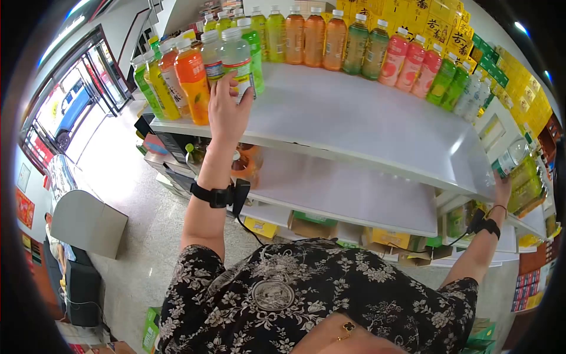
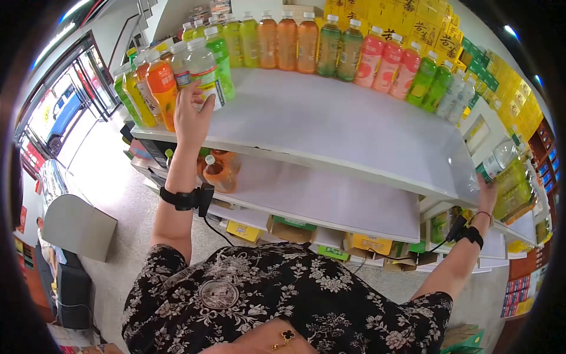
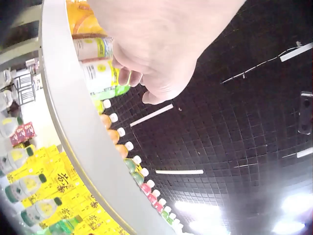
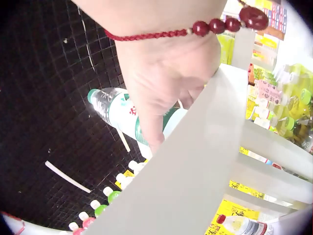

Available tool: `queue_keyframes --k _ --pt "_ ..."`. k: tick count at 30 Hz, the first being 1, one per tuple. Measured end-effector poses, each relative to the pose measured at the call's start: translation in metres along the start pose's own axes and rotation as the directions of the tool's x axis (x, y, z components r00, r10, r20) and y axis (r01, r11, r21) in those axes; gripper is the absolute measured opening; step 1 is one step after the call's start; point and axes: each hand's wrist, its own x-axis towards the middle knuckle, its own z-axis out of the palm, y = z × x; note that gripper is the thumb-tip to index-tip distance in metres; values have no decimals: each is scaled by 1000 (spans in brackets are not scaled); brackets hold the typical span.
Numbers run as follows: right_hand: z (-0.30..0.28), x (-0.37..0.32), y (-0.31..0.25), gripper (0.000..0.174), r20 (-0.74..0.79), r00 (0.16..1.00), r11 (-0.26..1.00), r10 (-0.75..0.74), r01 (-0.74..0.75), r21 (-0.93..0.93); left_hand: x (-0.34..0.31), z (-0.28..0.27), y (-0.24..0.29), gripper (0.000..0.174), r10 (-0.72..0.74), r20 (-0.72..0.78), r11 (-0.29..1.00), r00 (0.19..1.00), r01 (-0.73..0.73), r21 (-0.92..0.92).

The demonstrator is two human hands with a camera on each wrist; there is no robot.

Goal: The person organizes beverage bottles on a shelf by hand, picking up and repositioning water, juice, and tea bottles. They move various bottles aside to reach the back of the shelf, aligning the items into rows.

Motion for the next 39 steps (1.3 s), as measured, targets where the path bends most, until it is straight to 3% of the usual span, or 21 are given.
queue_keyframes --k 1,2,3,5,7,8,9,10,11,12,14,16,18,22,26,28,32,33,37,39 --pt "-1 -5 -18 56 1 1000 1000 5 -5 2 1 -3 -1 46 3 4 1000 1000 -3 3" --pt "1 -15 -49 57 -314 948 982 -56 -6 -191 -1 -5 -1 47 58 0 998 998 -58 19" --pt "13 -53 -84 57 -595 789 925 -156 -95 -369 0 -10 -22 49 135 11 991 991 -136 19" --pt "32 -53 -141 53 -466 867 979 -178 108 -173 -5 -12 -16 49 135 15 991 991 -134 -16" --pt "85 -87 -266 42 -167 952 958 -258 274 81 0 -21 -17 49 131 19 990 991 -130 -57" --pt "126 -102 -303 39 46 940 884 -337 299 359 6 -30 -29 49 198 -77 980 977 -200 -20" --pt "161 -128 -357 40 251 840 859 -481 394 326 13 -41 -43 49 264 -168 964 950 -264 25" --pt "194 -165 -406 43 396 741 810 -541 335 481 16 -50 -59 49 265 -164 964 950 -267 12" --pt "231 -185 -431 49 433 645 747 -629 350 565 19 -60 -63 50 193 -188 981 963 -185 56" --pt "252 -204 -464 59 527 581 778 -620 369 509 22 -68 -69 50 122 -217 990 969 -103 96" --pt "293 -231 -513 72 526 552 749 -646 326 577 22 -70 -81 56 118 -198 988 973 -95 123" --pt "336 -246 -552 85 566 581 795 -585 271 543 20 -70 -87 66 10 -103 995 995 0 99" --pt "365 -256 -580 88 590 592 823 -549 258 506 22 -69 -91 71 10 -97 992 995 2 126" --pt "392 -259 -604 88 593 622 825 -511 163 541 27 -67 -95 77 -56 -89 967 994 76 245" --pt "417 -257 -604 74 515 703 851 -491 260 457 37 -61 -100 70 -75 -77 961 994 93 260" --pt "397 -256 -613 63 587 646 864 -487 259 432 39 -60 -100 67 -92 -76 960 993 108 258" --pt "384 -251 -601 56 578 689 890 -438 243 385 45 -59 -98 60 -118 -44 953 992 125 276" --pt "366 -249 -598 56 590 667 877 -454 220 427 44 -59 -97 60 -112 -37 956 993 118 268" --pt "314 -231 -550 56 583 660 819 -474 87 567 43 -60 -86 57 -68 1 985 998 67 160" --pt "297 -211 -509 57 593 689 844 -417 51 534 39 -54 -75 54 -41 36 992 999 37 118"
